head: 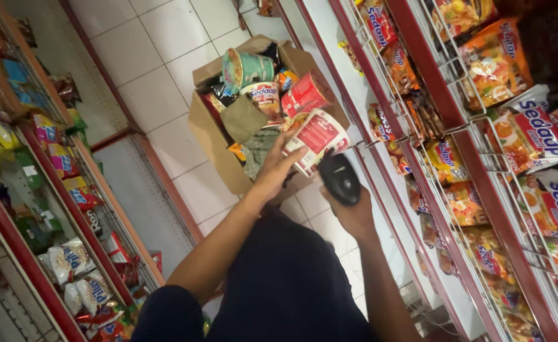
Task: The person takes instant noodle cups and snack packets from a cardboard box, wipes them with a cloth, scans them with a handheld barcode scanner, and places them on the store shelves.
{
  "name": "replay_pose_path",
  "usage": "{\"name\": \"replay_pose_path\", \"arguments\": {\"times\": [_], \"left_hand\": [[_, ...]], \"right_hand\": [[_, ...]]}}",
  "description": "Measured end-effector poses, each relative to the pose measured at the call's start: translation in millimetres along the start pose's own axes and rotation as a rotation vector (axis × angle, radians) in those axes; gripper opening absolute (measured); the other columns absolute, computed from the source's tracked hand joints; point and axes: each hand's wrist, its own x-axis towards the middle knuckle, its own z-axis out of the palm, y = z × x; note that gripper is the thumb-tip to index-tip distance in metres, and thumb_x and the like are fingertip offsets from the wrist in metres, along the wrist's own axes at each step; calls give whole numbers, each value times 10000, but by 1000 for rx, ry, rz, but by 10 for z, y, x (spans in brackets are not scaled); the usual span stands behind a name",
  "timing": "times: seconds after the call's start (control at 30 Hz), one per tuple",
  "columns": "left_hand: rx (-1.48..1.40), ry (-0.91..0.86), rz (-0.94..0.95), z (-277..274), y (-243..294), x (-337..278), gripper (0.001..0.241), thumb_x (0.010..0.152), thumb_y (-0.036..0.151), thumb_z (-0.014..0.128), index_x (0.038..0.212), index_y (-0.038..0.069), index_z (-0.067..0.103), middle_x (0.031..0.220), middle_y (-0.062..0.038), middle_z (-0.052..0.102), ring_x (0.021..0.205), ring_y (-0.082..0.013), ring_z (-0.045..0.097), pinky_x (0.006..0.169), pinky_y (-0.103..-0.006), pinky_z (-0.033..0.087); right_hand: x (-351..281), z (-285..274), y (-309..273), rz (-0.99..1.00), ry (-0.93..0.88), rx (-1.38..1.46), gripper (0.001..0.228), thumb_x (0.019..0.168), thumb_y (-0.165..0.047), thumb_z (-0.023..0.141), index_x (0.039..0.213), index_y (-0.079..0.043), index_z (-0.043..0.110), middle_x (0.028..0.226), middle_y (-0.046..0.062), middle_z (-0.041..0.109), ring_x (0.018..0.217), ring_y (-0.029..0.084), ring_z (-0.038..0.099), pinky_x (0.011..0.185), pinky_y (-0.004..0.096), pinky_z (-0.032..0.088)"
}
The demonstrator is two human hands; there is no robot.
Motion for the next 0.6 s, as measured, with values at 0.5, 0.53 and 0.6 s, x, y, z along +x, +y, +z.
{"name": "replay_pose_path", "arguments": {"times": [0.5,0.53,0.6], "left_hand": [[348,58,165,-163,205,-33,712,892,228,787,1519,72,487,1437,-125,604,1322,-198,563,1118,-332,444],[338,54,162,-175,191,-40,714,891,230,787,1518,73,484,1432,-124,610,1317,-198,568,1114,-331,448],[349,65,169,-200,177,-38,708,894,230,789,1514,70,488,1428,-124,616,1316,-199,571,1117,-332,447]], "right_hand": [[-96,78,-176,-214,-119,-120,403,821,-227,842,1131,-12,701,992,91,786,897,136,731,829,307,576],[-99,89,-163,-199,-119,-120,393,823,-227,844,1121,-12,704,983,90,787,886,137,728,822,307,577],[-96,110,-137,-215,-124,-113,392,823,-229,845,1116,-12,703,973,86,784,875,129,722,813,298,575]]}}
